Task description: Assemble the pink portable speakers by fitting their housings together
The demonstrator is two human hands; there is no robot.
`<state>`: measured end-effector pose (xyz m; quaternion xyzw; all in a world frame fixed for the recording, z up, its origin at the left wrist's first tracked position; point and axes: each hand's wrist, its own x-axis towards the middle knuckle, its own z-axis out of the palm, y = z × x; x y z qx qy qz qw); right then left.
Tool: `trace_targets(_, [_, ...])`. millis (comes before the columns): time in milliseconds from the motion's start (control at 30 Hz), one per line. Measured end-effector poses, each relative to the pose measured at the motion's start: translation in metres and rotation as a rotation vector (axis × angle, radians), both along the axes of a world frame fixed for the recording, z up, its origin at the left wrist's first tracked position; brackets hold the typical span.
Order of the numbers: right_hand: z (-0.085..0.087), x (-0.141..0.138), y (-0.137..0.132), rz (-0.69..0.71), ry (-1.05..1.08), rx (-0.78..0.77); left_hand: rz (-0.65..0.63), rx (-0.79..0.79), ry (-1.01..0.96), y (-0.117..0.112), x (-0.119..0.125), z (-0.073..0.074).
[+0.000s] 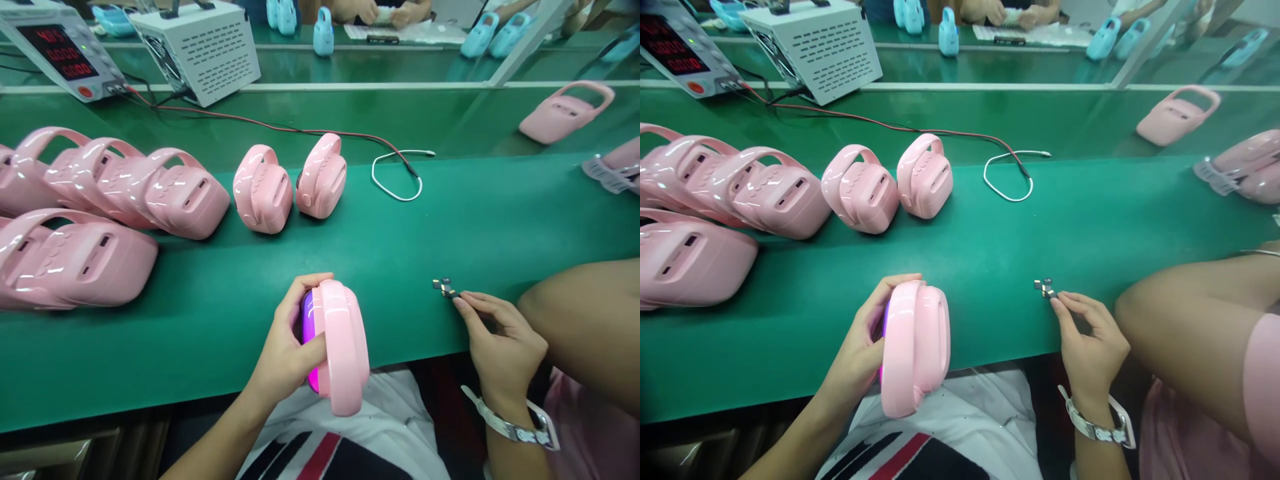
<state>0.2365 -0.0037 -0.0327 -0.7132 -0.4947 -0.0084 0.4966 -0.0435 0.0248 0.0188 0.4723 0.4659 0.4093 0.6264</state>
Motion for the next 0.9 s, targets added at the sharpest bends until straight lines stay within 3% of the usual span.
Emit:
trace_targets(233, [-0.0021, 0.0016, -0.0011, -0.048, -0.082, -0.001, -0.013, -0.025, -0.012, 0.0000, 0.0006, 0.0032])
trace_targets(900, [0.0000, -0.0003, -0.0032, -0.067, -0.042, -0.039, 0.001, -0.011, -0.015, -0.0014, -0.0002, 0.0028])
